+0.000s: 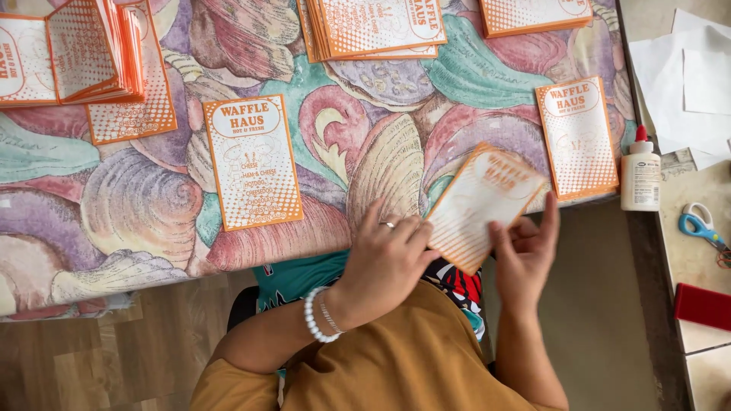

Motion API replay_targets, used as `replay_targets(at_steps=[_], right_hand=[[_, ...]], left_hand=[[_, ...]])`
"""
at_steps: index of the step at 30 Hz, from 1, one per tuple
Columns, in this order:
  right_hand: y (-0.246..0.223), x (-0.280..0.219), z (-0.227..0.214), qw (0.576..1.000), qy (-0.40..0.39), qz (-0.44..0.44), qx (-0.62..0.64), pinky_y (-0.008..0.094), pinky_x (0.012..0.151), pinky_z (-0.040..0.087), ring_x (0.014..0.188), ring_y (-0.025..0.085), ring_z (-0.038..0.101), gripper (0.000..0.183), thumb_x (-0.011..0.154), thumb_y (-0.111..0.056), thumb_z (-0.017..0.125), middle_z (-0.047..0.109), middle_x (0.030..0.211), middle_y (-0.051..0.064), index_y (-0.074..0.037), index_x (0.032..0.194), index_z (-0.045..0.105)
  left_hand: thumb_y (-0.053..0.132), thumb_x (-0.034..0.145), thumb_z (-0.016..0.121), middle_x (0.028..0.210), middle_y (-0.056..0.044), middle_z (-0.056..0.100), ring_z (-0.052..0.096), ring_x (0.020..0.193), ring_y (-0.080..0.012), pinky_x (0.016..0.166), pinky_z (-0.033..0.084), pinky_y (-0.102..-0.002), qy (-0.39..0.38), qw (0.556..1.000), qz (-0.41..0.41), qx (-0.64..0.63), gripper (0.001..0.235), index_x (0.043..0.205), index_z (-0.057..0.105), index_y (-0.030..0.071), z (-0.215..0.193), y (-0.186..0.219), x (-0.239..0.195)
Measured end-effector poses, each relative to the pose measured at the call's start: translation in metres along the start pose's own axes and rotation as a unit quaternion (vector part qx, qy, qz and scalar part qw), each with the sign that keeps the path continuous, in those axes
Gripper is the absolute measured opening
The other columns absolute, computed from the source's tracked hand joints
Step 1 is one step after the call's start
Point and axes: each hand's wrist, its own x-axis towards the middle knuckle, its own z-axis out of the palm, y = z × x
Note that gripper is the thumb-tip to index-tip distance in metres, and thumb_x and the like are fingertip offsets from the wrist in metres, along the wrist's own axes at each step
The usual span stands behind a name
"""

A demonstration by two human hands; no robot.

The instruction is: Applying glue to paper templates and folding them to assemble small bags.

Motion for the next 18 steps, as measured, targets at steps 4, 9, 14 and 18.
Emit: replay_targets(at_steps=[4,9,14,18], right_hand=[[-0.058,0.071,-0.046,0.974,-0.002,-0.043,-0.222,0.029,0.072,0.047,0.078,0.017,0.057,0.087,0.101,0.007,0.07,0.06,0.092,0.014,-0.009,0.172,0.02],[-0.077,0.171,-0.092,0.918,-0.067,-0.034,-0.39,0.041,0.08,0.043,0.08,0.023,0.049,0.077,0.107,0.003,0.067,0.057,0.1,0.013,-0.001,0.171,0.024],[-0.05,0.188,-0.106,0.862,-0.08,-0.103,-0.49,0.047,0.078,0.048,0.098,0.036,0.058,0.087,0.11,-0.003,0.073,0.066,0.134,0.023,-0.005,0.169,0.009],[-0.071,0.138,-0.108,0.856,-0.034,-0.182,-0.482,0.056,0.098,0.043,0.125,0.044,0.056,0.069,0.108,0.002,0.069,0.057,0.142,0.032,0.008,0.163,0.028]], left_hand=[[0.034,0.086,0.08,0.126,-0.015,0.065,0.062,0.113,-0.0322,0.107,0.042,-0.054,-0.001,0.997,-0.064,0.037,0.046,0.122,0.071,0.007,-0.063,-0.042,-0.022],[0.046,0.084,0.071,0.151,-0.019,0.054,0.052,0.134,-0.0334,0.117,0.04,-0.048,-0.123,0.971,-0.142,0.146,0.063,0.137,0.063,0.011,-0.102,-0.1,-0.06],[0.021,0.09,0.082,0.122,-0.011,0.075,0.069,0.113,-0.0298,0.097,0.049,-0.044,0.002,0.992,-0.018,0.127,0.022,0.107,0.078,0.008,-0.104,-0.117,-0.066],[0.002,0.094,0.077,0.113,-0.012,0.079,0.074,0.111,-0.0286,0.09,0.058,-0.041,0.01,0.986,0.022,0.167,0.012,0.106,0.08,0.004,-0.104,-0.114,-0.064]])
